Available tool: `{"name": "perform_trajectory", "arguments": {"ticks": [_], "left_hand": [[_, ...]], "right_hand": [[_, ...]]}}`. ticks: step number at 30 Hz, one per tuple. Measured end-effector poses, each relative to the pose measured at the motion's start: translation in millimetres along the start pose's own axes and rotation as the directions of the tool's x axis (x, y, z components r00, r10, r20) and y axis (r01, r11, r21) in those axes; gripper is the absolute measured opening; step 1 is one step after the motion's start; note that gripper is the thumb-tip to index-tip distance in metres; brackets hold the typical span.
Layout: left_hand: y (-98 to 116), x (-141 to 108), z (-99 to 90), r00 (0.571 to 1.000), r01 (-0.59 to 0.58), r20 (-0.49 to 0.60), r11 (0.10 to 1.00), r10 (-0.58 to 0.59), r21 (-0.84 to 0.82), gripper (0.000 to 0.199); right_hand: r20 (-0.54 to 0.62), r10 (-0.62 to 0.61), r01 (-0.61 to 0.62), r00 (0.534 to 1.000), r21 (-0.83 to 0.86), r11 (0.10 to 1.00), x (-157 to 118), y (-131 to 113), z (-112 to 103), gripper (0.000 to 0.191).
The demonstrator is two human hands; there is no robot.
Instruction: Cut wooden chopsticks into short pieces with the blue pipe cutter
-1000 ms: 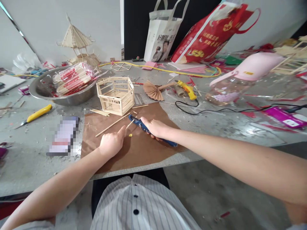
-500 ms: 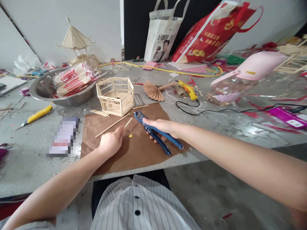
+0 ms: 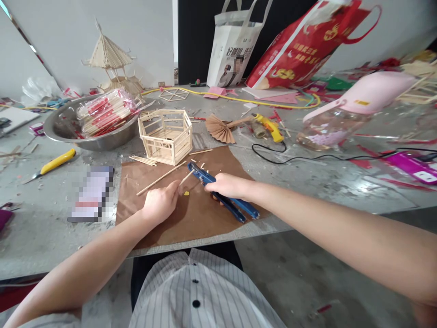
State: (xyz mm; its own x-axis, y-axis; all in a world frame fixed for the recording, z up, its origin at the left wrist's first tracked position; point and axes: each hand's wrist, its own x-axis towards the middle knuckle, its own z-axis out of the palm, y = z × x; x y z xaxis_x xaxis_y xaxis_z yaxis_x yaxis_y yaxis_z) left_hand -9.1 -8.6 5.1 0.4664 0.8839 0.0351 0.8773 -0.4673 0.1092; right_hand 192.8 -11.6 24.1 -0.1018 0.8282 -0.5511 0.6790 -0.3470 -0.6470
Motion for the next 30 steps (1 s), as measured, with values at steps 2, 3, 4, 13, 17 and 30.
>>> {"name": "perform_trajectory", "arguments": {"ticks": [2, 3, 4, 13, 17, 30], "left_hand": [[0, 0, 0.6, 1.000, -0.011, 0.013, 1.000, 0.011, 0.011, 0.037], [0, 0, 0.9, 1.000, -0.017, 0.016, 1.000, 0.017, 0.018, 0.037], [0, 0, 1.2, 1.000, -0.020, 0.017, 0.999, 0.020, 0.025, 0.037], [0, -1, -0.4, 0.993, 0.035, 0.108, 0.988, -0.051, 0.147, 0.037], [-1, -2, -0.9, 0.995, -0.032, 0.103, 0.989, 0.018, 0.142, 0.038], [0, -2, -5.8, 0.994, -0.003, 0.111, 0.997, -0.006, 0.079, 0.034]], "right_hand": [[-0.020, -0.023, 0.020, 1.000, -0.107, 0.994, -1, -2, 0, 0.024], [-0.031, -0.034, 0.029, 0.999, -0.161, 0.986, -2, -4, 1, 0.026], [-0.043, -0.043, 0.033, 0.998, -0.212, 0.977, -3, -5, 1, 0.027], [-0.081, -0.091, 0.054, 0.993, -0.372, 0.927, -10, -10, 3, 0.031], [-0.058, -0.091, 0.063, 0.994, -0.378, 0.924, -11, -11, 1, 0.030], [-0.055, -0.178, 0.119, 0.982, -0.553, 0.825, -11, -17, 3, 0.033]]}}
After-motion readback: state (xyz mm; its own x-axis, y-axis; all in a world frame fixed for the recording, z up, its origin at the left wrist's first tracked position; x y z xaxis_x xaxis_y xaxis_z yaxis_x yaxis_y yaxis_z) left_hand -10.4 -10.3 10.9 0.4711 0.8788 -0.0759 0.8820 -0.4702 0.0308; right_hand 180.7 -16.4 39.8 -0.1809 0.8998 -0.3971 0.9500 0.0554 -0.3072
